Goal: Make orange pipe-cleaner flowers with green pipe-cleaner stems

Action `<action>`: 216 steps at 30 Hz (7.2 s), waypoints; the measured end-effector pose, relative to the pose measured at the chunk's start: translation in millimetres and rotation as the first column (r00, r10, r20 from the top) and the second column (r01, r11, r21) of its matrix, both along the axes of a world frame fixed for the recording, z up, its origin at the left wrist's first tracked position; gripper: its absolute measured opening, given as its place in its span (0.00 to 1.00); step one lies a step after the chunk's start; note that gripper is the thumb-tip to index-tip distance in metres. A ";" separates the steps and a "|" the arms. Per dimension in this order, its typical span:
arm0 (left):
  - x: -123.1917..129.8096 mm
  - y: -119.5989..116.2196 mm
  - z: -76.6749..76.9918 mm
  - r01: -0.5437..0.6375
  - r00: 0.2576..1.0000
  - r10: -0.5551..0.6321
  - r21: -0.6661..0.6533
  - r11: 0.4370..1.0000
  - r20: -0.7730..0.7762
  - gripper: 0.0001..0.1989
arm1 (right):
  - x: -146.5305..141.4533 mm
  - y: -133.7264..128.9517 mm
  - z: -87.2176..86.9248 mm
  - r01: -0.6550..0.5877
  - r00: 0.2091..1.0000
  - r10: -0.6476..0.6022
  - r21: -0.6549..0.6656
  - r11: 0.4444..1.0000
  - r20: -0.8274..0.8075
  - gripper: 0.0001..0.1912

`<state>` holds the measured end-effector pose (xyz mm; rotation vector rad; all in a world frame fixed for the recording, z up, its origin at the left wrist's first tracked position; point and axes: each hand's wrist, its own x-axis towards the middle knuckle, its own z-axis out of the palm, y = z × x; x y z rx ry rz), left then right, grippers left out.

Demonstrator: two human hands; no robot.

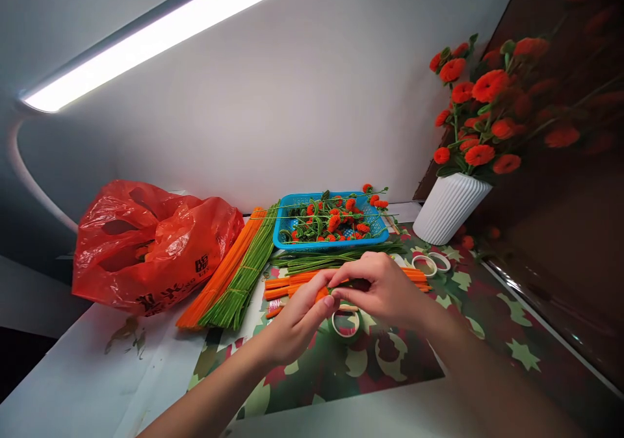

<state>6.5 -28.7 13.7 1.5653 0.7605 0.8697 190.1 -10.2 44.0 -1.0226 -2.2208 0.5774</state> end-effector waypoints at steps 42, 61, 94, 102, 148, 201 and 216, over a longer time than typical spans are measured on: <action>-0.3 16.9 -22.7 -0.249 0.915 0.285 0.154 0.956 -0.285 0.16 | -36.5 0.7 -44.6 -0.019 0.963 -0.092 -0.405 0.914 -0.252 0.15; -29.9 36.8 -25.0 0.084 0.927 0.285 0.879 0.470 -0.242 0.18 | -23.8 4.4 -29.5 -0.680 0.701 -0.429 -0.716 -0.160 -0.570 0.11; -6.4 27.2 -18.2 -0.112 0.960 0.141 -0.130 0.985 0.243 0.09 | -13.4 -2.0 -2.6 -0.088 0.752 -0.263 -0.486 0.869 -0.605 0.11; 2.5 22.0 -30.7 0.074 0.960 0.069 -0.485 0.871 0.271 0.14 | -4.3 -1.5 2.3 -0.149 0.808 -0.196 -0.514 0.845 -0.556 0.14; -0.1 16.5 -10.6 -0.394 0.865 0.376 -0.015 0.919 0.331 0.06 | -32.1 -2.2 -30.6 -0.115 0.836 -0.143 -0.424 0.899 -0.530 0.08; -9.0 27.0 -9.7 -0.323 0.917 0.350 -0.158 0.933 0.193 0.09 | -25.5 13.9 -31.8 -0.278 0.631 -0.272 -0.539 0.795 -0.726 0.15; -7.6 26.5 -8.6 -0.250 0.943 0.273 -0.138 0.958 0.189 0.09 | -24.1 9.7 -34.2 0.081 0.764 -0.144 -0.128 0.988 -0.629 0.05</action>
